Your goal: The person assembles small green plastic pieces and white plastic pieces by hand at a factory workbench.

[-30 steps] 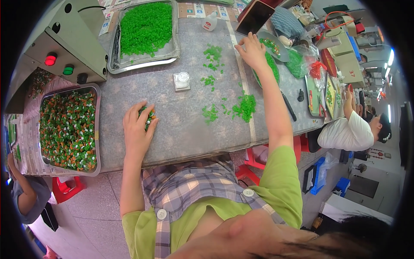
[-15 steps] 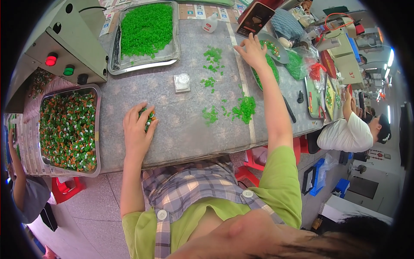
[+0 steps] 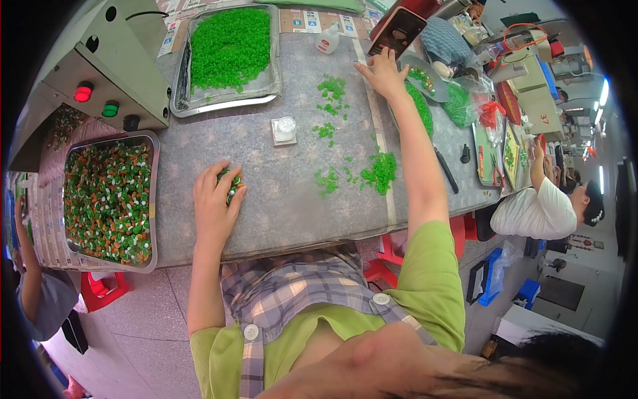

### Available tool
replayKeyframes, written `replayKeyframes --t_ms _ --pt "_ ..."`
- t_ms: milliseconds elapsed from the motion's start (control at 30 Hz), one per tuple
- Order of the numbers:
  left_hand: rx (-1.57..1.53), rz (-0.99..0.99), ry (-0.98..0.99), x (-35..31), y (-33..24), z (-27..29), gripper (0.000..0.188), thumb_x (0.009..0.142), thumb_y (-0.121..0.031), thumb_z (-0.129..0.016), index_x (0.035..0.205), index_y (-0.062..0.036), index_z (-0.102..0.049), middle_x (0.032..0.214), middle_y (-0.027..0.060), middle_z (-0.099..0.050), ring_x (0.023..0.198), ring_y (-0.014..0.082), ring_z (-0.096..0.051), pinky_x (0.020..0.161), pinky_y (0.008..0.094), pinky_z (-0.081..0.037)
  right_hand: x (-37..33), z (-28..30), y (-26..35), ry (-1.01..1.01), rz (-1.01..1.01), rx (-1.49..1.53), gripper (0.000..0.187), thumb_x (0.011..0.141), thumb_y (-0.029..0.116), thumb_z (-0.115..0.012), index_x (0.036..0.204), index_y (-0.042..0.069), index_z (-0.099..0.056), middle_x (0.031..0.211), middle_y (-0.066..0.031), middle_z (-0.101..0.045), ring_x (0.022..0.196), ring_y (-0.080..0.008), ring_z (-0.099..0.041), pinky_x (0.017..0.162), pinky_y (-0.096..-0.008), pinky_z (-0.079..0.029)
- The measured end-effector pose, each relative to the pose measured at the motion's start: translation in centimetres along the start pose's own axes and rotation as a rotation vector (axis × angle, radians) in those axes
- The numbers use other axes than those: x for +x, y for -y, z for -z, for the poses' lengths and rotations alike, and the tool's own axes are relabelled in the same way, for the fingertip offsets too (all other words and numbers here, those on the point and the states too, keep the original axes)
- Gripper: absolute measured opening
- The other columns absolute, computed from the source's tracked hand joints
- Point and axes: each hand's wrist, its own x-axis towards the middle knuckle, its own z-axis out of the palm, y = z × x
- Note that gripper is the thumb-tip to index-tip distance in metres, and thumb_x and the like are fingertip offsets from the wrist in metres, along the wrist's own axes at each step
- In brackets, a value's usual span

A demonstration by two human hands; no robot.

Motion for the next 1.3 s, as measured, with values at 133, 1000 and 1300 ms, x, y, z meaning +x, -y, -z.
replayKeyframes --t_ms 133,1000,1300 --pt "0.005 -0.011 0.0 -0.1 0.2 -0.1 0.034 0.07 -0.014 -0.063 0.103 -0.0084 -0.056 0.112 0.0065 -0.049 0.107 0.0256 -0.043 0.091 0.0371 -0.032 -2.2 1.4 -0.1 -0.077 0.063 0.017 0.046 0.08 0.049 -0.048 0.095 0.006 -0.053 0.134 -0.0197 -0.026 0.129 -0.031 -0.015 0.094 -0.0642 -0.006" --pt "-0.186 0.122 -0.167 1.4 3.1 3.6 0.025 0.079 -0.012 -0.054 0.104 -0.0083 -0.057 0.105 0.0084 -0.054 0.1 0.0243 -0.049 0.086 0.0314 -0.037 -15.6 4.3 4.9 0.268 0.363 0.417 0.01 0.071 0.011 -0.061 0.073 0.003 -0.054 0.069 -0.009 -0.052 0.069 -0.0243 -0.053 0.063 -0.0351 -0.04" --pt "0.012 0.015 0.011 2.4 0.6 2.8 0.019 0.07 -0.015 -0.063 0.086 -0.0047 -0.059 0.085 0.0062 -0.052 0.084 0.0238 -0.048 0.073 0.0319 -0.039 -17.3 6.8 7.7 0.237 0.162 0.804 0.006 0.076 0.003 -0.056 0.081 0.001 -0.057 0.069 -0.0051 -0.059 0.061 -0.0111 -0.056 0.056 -0.0228 -0.042"
